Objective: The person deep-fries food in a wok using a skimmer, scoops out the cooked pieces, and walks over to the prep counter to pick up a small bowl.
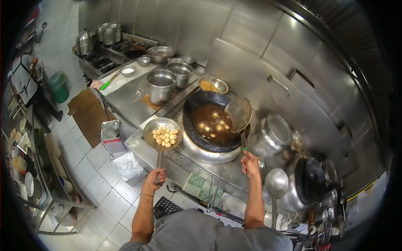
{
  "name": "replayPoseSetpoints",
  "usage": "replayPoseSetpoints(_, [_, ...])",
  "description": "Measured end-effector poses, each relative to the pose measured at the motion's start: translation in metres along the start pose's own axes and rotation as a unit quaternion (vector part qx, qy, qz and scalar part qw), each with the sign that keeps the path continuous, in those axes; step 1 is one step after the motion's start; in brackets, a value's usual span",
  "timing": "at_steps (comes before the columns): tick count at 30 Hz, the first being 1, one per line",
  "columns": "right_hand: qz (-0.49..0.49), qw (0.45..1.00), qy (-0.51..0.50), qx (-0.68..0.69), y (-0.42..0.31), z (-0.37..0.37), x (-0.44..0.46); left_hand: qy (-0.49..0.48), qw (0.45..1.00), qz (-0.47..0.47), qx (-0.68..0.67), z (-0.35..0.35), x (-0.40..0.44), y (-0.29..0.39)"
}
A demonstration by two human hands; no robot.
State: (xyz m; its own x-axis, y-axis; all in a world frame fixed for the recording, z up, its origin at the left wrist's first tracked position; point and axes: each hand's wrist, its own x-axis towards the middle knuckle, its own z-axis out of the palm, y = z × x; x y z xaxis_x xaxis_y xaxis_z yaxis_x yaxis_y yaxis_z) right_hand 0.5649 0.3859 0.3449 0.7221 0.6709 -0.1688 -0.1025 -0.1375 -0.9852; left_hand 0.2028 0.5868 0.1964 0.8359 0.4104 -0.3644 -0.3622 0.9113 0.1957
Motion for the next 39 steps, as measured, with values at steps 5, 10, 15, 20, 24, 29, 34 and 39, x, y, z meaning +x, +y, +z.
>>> replayPoseSetpoints(5, [0.08,0.988,-0.074,0.114,-0.004,0.0,-0.008,0.015,1.0,0.008,0.022,0.0,-0.003,-0.002])
replayPoseSetpoints(10, [0.131,0.973,-0.12,0.148,-0.011,0.01,-0.027,0.029,0.999,0.002,0.018,0.001,-0.002,-0.002])
replayPoseSetpoints(15, [0.162,0.955,-0.147,0.199,-0.01,0.021,-0.04,0.036,0.999,0.007,0.023,0.002,-0.004,-0.002])
replayPoseSetpoints(20, [0.174,0.931,-0.175,0.268,-0.002,0.027,-0.043,0.052,0.998,0.011,0.017,-0.002,-0.004,-0.002])
replayPoseSetpoints(24, [0.168,0.92,-0.197,0.295,0.002,0.031,-0.043,0.046,0.999,0.004,0.009,0.002,-0.01,-0.004])
replayPoseSetpoints(29, [0.153,0.918,-0.219,0.292,-0.006,0.036,-0.044,0.052,0.998,0.006,0.029,0.006,-0.013,-0.002])
replayPoseSetpoints(34, [0.098,0.95,-0.235,0.18,-0.031,0.053,-0.054,0.055,0.993,0.037,0.096,0.01,-0.022,-0.004])
replayPoseSetpoints(39, [0.082,0.961,-0.252,0.08,-0.039,0.077,-0.059,0.034,0.996,0.035,0.069,0.031,-0.032,-0.007])
